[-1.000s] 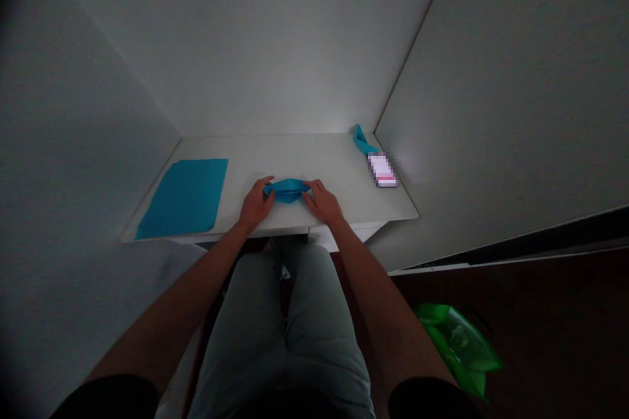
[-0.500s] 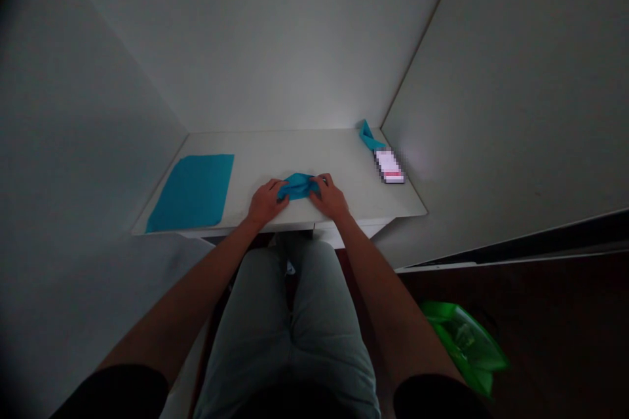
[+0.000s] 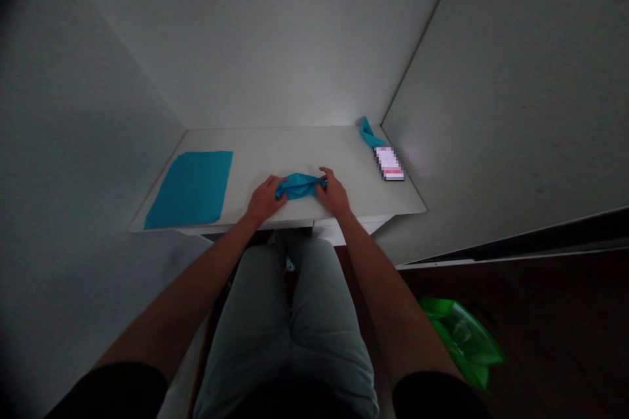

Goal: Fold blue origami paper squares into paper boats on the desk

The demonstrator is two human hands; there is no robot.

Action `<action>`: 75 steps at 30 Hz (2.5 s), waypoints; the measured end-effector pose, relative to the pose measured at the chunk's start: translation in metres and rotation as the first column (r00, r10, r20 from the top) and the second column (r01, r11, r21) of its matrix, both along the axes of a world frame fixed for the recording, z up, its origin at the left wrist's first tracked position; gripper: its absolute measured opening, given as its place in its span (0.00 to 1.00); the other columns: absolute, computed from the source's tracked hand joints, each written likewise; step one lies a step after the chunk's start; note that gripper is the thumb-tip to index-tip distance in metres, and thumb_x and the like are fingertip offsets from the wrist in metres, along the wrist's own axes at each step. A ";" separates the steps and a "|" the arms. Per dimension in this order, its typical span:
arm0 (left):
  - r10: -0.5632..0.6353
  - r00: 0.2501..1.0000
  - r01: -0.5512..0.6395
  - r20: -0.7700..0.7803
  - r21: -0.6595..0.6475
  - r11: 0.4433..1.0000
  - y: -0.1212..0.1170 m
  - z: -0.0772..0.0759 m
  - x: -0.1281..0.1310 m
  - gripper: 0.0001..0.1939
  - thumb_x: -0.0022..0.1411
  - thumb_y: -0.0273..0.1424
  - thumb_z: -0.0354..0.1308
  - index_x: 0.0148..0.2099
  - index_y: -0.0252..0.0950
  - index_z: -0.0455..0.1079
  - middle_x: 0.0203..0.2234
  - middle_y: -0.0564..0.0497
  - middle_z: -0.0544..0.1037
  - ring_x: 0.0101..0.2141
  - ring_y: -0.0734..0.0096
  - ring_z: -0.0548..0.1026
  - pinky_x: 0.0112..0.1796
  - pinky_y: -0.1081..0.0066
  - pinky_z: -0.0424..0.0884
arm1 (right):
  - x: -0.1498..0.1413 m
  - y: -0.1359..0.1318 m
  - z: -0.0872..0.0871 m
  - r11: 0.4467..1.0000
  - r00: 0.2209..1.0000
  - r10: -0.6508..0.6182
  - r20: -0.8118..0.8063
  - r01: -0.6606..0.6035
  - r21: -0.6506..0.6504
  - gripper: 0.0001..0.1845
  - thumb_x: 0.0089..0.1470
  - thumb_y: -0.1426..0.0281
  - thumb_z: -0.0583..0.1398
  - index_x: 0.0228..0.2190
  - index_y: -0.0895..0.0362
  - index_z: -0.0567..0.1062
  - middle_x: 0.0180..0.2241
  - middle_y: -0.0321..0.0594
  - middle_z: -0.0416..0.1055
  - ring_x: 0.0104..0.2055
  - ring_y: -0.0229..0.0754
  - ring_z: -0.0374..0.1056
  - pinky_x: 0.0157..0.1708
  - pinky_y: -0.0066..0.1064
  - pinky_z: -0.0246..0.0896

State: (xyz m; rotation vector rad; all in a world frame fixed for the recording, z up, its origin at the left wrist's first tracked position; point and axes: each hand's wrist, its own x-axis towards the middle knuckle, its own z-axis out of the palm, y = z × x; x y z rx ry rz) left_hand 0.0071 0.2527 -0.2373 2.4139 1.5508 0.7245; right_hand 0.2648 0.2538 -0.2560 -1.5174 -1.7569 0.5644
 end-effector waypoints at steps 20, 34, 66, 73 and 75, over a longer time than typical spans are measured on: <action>-0.018 1.000 0.016 0.018 0.117 0.993 -0.006 0.008 -0.001 0.06 0.74 0.30 0.58 0.46 0.39 0.77 0.51 0.40 0.78 0.53 0.54 0.76 0.57 0.53 0.71 | 0.000 0.004 -0.003 0.994 0.987 -0.047 0.153 0.031 0.106 0.12 0.70 0.60 0.53 0.39 0.52 0.73 0.44 0.47 0.74 0.44 0.49 0.70 0.42 0.38 0.67; -0.220 0.975 0.220 -0.021 0.198 0.955 -0.038 0.042 0.016 0.12 0.79 0.35 0.53 0.46 0.44 0.78 0.50 0.50 0.85 0.54 0.61 0.79 0.61 0.50 0.61 | -0.001 0.005 -0.003 0.993 0.986 -0.080 0.146 0.066 0.095 0.10 0.69 0.62 0.53 0.38 0.52 0.70 0.43 0.45 0.72 0.43 0.48 0.69 0.41 0.38 0.65; -0.166 0.955 0.166 -0.248 -0.019 0.986 -0.037 0.008 -0.017 0.28 0.77 0.46 0.53 0.70 0.38 0.66 0.66 0.37 0.73 0.66 0.47 0.70 0.66 0.44 0.58 | 0.007 0.006 -0.002 0.979 0.996 -0.054 -0.069 0.066 0.193 0.26 0.76 0.53 0.49 0.56 0.49 0.80 0.55 0.49 0.68 0.50 0.48 0.74 0.50 0.41 0.76; -0.049 0.948 0.047 -0.315 -0.014 0.999 -0.038 0.011 -0.012 0.35 0.74 0.54 0.52 0.73 0.40 0.65 0.69 0.36 0.68 0.68 0.45 0.65 0.66 0.45 0.57 | 0.006 0.004 -0.007 0.988 0.998 0.003 -0.065 0.007 0.157 0.27 0.73 0.47 0.53 0.45 0.51 0.84 0.55 0.47 0.69 0.39 0.42 0.73 0.41 0.39 0.75; -0.036 0.944 0.034 -0.327 -0.010 0.999 -0.038 0.011 -0.011 0.35 0.74 0.55 0.52 0.73 0.40 0.66 0.69 0.36 0.68 0.67 0.44 0.65 0.66 0.45 0.56 | 0.006 0.005 -0.008 0.994 1.000 0.017 -0.003 -0.017 0.109 0.26 0.72 0.48 0.54 0.40 0.52 0.84 0.54 0.46 0.69 0.37 0.42 0.72 0.41 0.40 0.75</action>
